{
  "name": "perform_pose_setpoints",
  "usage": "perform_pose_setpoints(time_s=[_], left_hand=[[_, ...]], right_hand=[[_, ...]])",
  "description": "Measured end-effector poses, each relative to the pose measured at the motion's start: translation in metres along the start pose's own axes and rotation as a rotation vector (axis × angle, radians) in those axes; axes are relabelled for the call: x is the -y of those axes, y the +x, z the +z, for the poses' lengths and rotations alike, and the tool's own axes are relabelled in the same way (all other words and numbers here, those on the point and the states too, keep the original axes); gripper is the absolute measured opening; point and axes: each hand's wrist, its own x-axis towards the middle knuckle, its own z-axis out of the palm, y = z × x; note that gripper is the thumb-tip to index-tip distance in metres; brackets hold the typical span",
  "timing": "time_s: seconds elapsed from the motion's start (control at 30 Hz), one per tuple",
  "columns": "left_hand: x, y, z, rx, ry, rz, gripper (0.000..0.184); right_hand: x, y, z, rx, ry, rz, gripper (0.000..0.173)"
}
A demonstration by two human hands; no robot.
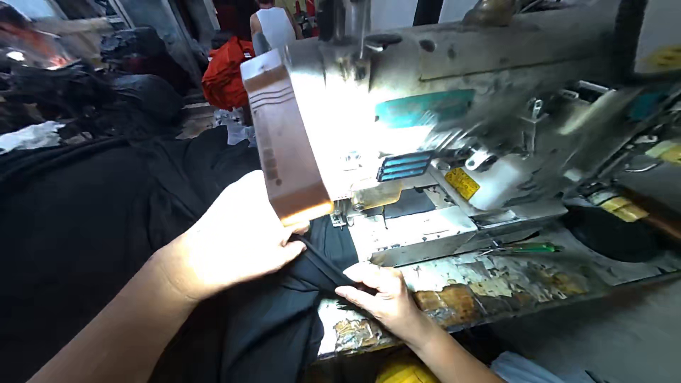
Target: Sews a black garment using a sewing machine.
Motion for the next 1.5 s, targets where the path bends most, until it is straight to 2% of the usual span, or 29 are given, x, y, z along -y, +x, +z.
perform_pose_setpoints(time_s=[0.13, 0.27, 0.4, 0.53, 0.67, 0.8, 0.9, 1.03, 1.17, 1.5], left_hand=[[-0.012, 0.000, -0.010, -0.003, 0.015, 0.057, 0.030], [-0.006, -0.001, -0.005, -0.010, 0.039, 0.006, 0.036], [-0.024, 0.003, -0.016, -0.005, -0.008, 0.024, 0.029], [-0.014, 0.001, -0.009, -0.027, 0.022, 0.009, 0.032], [-0.028, 0.003, -0.017, -0.003, -0.018, 0.019, 0.030], [-0.018, 0.002, -0.014, 0.035, 0.012, -0.031, 0.029], [-0.028, 0.003, -0.022, 0.041, -0.008, -0.019, 0.030], [-0.018, 0.003, -0.015, 0.034, -0.012, -0.031, 0.029], [-0.034, 0.006, -0.024, 0.032, -0.038, -0.011, 0.030], [-0.033, 0.005, -0.023, -0.008, -0.015, -0.049, 0.033]], right_hand=[[0.001, 0.001, -0.001, 0.011, 0.054, 0.015, 0.013], [0.001, 0.001, -0.001, 0.006, 0.067, 0.030, 0.014], [0.000, 0.002, -0.002, 0.021, 0.102, 0.030, 0.014], [0.000, 0.002, -0.001, 0.009, 0.096, 0.025, 0.015], [-0.001, 0.002, -0.004, 0.025, 0.137, 0.038, 0.014], [0.001, 0.002, -0.005, 0.039, 0.143, 0.060, 0.014], [0.001, 0.002, -0.004, 0.040, 0.171, 0.068, 0.013], [0.000, 0.001, -0.005, 0.039, 0.180, 0.081, 0.015], [0.001, 0.001, -0.006, 0.042, 0.203, 0.082, 0.012], [0.004, 0.004, -0.007, 0.030, 0.186, 0.082, 0.014]])
